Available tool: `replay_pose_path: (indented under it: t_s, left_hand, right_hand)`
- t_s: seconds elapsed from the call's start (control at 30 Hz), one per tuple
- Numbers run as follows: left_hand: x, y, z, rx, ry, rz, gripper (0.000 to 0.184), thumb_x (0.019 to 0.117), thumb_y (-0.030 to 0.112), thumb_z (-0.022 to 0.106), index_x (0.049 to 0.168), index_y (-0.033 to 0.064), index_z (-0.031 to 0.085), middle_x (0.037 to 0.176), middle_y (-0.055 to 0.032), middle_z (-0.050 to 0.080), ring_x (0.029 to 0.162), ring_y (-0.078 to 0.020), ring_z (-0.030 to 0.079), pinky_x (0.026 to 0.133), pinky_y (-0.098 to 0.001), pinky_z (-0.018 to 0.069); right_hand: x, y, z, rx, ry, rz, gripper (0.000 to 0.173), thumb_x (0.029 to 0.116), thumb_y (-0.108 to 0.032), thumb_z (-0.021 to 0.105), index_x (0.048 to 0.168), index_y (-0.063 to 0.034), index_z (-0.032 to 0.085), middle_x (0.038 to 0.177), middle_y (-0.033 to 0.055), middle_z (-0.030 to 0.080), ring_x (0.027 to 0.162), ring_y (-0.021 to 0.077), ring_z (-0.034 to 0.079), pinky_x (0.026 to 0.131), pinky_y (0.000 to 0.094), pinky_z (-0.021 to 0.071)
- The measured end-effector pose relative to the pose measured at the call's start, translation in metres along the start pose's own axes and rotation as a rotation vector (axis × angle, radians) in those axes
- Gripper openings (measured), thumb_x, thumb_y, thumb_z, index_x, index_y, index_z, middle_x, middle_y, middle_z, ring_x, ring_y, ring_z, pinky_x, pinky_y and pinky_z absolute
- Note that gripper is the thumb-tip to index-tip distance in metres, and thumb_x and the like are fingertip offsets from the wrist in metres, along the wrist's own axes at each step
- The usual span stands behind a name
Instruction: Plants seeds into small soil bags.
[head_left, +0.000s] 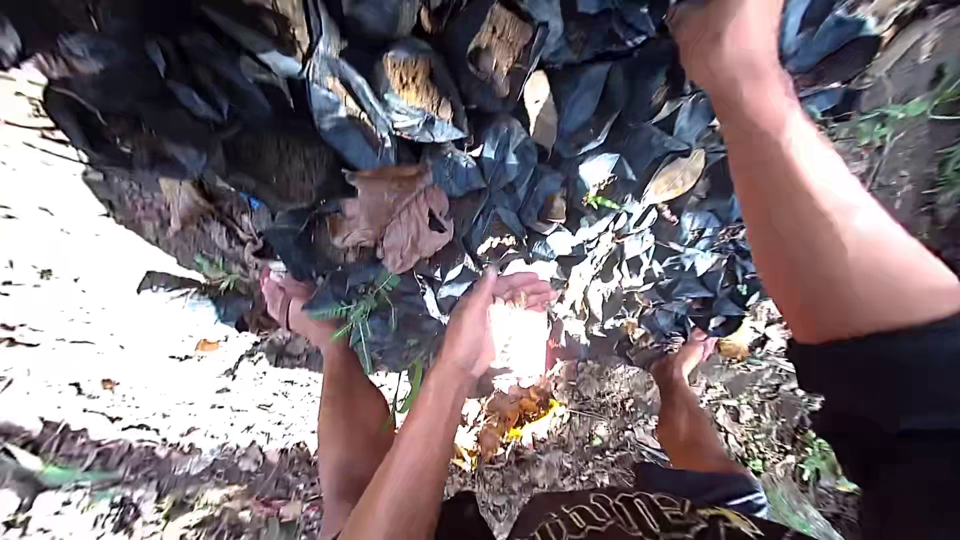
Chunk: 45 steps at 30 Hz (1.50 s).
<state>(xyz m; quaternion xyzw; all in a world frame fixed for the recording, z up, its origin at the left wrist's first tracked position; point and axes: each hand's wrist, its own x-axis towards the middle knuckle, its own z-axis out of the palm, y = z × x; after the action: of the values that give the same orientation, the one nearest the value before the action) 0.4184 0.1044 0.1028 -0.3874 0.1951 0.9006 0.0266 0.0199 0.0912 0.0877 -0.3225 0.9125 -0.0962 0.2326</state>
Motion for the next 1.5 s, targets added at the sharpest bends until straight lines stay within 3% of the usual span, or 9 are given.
replay_pose_path:
  t_s: [0.17, 0.33, 0.57, 0.67, 0.9, 1.17, 1.23, 1.33, 1.5]
  left_hand:
    - [0.01, 0.006, -0.003, -0.084, 0.013, 0.075, 0.084, 0.1047, 0.065, 0.011, 0.141, 0.0034, 0.055, 0.135, -0.0136, 0.065, 0.125, -0.0248, 0.062, 0.109, -0.0452, 0.0497]
    - [0.016, 0.004, -0.001, -0.121, 0.018, 0.118, 0.082, 0.1038, 0.067, 0.013, 0.14, 0.01, 0.058, 0.134, -0.0068, 0.065, 0.116, -0.0149, 0.065, 0.096, -0.035, 0.0549]
    - [0.015, 0.003, -0.001, -0.049, 0.138, 0.17, 0.078, 0.1084, 0.055, 0.012, 0.138, 0.0005, 0.058, 0.129, -0.0145, 0.066, 0.119, -0.0212, 0.063, 0.103, -0.0409, 0.0514]
    - [0.016, 0.011, -0.001, -0.154, 0.181, 0.162, 0.077, 0.1093, 0.053, 0.01, 0.13, -0.0021, 0.061, 0.12, -0.0138, 0.069, 0.107, -0.0205, 0.067, 0.095, -0.039, 0.0558]
    - [0.017, 0.018, -0.003, -0.299, 0.148, 0.155, 0.079, 0.1094, 0.054, 0.013, 0.122, -0.0063, 0.063, 0.119, -0.0253, 0.07, 0.113, -0.0361, 0.069, 0.102, -0.0494, 0.0547]
    - [0.023, 0.012, -0.001, -0.285, 0.132, 0.091, 0.079, 0.1096, 0.053, 0.013, 0.123, -0.0075, 0.062, 0.12, -0.0262, 0.07, 0.117, -0.037, 0.067, 0.105, -0.0499, 0.0533]
    - [0.024, 0.012, -0.002, -0.295, 0.125, 0.098, 0.079, 0.1096, 0.053, 0.014, 0.122, -0.0071, 0.063, 0.12, -0.0265, 0.069, 0.117, -0.0371, 0.067, 0.105, -0.05, 0.053]
    - [0.025, 0.014, -0.002, -0.299, 0.126, 0.102, 0.079, 0.1095, 0.054, 0.014, 0.121, -0.0064, 0.064, 0.119, -0.0261, 0.07, 0.116, -0.0366, 0.068, 0.104, -0.0494, 0.0535]
    - [0.026, 0.016, -0.006, -0.315, 0.147, 0.099, 0.078, 0.11, 0.052, 0.014, 0.121, -0.0074, 0.063, 0.118, -0.0269, 0.07, 0.115, -0.0373, 0.068, 0.103, -0.0492, 0.0542]
  right_hand:
    - [-0.2, -0.085, 0.03, 0.361, -0.409, -0.246, 0.01, 0.0963, -0.007, 0.067, 0.103, -0.0058, 0.074, 0.096, 0.0073, 0.074, 0.081, 0.0161, 0.071, 0.076, 0.0398, 0.0627]
    - [-0.256, -0.106, 0.075, 0.362, -0.435, -0.115, 0.015, 0.0933, -0.016, 0.075, 0.104, -0.0056, 0.074, 0.096, 0.0081, 0.071, 0.084, 0.0186, 0.069, 0.079, 0.0416, 0.0608]
    - [-0.252, -0.125, 0.083, 0.334, -0.521, 0.053, 0.022, 0.0935, -0.019, 0.068, 0.111, -0.0058, 0.07, 0.101, 0.0081, 0.071, 0.09, 0.0166, 0.07, 0.085, 0.037, 0.0589]
    - [-0.236, -0.122, 0.058, 0.468, -0.535, 0.079, 0.021, 0.0941, -0.019, 0.066, 0.111, -0.0092, 0.075, 0.103, 0.006, 0.069, 0.088, 0.0134, 0.066, 0.082, 0.0334, 0.0566]
    - [-0.137, -0.076, 0.0, 1.084, -0.239, 0.234, 0.014, 0.0959, 0.0, 0.067, 0.11, -0.0007, 0.069, 0.091, 0.0105, 0.072, 0.075, 0.0165, 0.07, 0.073, 0.0342, 0.0618]
    - [-0.112, -0.06, -0.025, 1.558, -0.236, 0.004, 0.016, 0.0944, 0.0, 0.061, 0.086, -0.0129, 0.063, 0.093, 0.0081, 0.068, 0.077, 0.0155, 0.066, 0.07, 0.0317, 0.0592]
    - [-0.112, -0.06, -0.025, 1.583, -0.245, -0.025, 0.014, 0.0942, -0.001, 0.061, 0.09, -0.014, 0.064, 0.091, 0.0064, 0.066, 0.075, 0.0145, 0.064, 0.069, 0.0315, 0.0581]
    - [-0.109, -0.058, -0.027, 1.505, -0.285, -0.05, 0.028, 0.097, -0.007, 0.052, 0.119, -0.0174, 0.065, 0.092, 0.0023, 0.063, 0.076, 0.0112, 0.061, 0.072, 0.0303, 0.0557]
    - [-0.098, -0.054, -0.035, 1.452, -0.243, -0.01, 0.023, 0.0987, -0.009, 0.046, 0.107, -0.0149, 0.066, 0.091, 0.0042, 0.065, 0.079, 0.0153, 0.066, 0.077, 0.0352, 0.0595]
